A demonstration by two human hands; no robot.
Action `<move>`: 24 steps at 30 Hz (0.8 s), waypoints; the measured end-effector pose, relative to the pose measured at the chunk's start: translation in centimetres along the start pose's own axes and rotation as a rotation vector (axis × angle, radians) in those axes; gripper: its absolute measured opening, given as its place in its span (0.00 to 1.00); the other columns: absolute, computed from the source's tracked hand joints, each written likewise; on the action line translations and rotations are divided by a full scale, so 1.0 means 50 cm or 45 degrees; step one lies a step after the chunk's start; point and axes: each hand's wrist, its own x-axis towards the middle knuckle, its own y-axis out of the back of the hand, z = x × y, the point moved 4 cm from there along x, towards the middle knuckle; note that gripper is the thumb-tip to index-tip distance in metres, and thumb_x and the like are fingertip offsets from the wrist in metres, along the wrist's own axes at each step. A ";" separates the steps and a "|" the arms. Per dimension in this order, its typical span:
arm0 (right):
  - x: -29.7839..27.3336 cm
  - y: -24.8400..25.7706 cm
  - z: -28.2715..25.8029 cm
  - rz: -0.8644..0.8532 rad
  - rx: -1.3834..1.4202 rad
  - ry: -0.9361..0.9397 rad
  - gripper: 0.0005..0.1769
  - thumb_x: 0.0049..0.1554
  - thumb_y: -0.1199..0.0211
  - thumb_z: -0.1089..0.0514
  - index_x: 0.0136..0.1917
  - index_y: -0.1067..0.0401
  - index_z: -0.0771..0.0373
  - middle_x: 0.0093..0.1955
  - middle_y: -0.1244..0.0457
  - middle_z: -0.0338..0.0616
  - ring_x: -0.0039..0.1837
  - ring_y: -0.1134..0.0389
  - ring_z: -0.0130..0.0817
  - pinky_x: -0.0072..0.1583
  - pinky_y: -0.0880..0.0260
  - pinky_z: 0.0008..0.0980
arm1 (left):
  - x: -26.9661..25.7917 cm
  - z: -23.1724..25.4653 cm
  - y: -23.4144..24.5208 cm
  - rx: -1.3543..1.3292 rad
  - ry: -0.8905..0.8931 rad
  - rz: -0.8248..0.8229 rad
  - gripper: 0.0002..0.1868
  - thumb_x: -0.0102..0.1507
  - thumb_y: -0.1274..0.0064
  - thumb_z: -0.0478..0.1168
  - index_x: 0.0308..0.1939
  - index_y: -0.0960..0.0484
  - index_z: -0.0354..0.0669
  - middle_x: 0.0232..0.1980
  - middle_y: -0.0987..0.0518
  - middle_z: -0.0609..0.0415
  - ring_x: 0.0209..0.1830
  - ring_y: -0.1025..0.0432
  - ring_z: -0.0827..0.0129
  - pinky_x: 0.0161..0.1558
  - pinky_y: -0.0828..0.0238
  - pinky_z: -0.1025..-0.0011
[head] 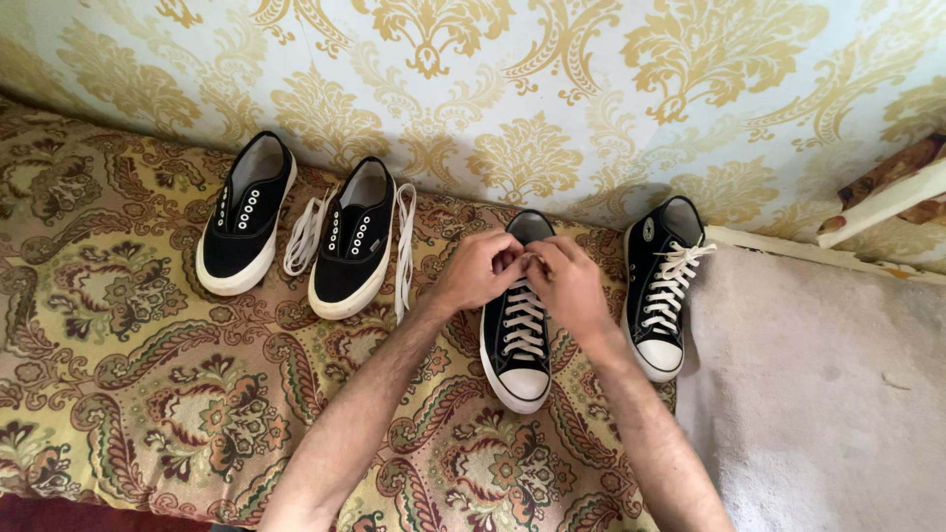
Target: The person laces a black high-top sneaker by threading white laces through the eyelets and tying a bow. They then move to a black slip-on shoe and begin threading its laces through the eyelets.
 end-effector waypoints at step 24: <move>-0.026 0.026 -0.042 0.134 -0.139 0.591 0.15 0.54 0.31 0.70 0.55 0.28 0.72 0.57 0.34 0.51 0.58 0.30 0.47 0.60 0.26 0.40 | 0.009 -0.018 0.023 -0.206 0.112 -0.052 0.16 0.63 0.43 0.38 0.55 0.15 0.43 0.39 0.13 0.52 0.35 0.20 0.71 0.40 0.22 0.70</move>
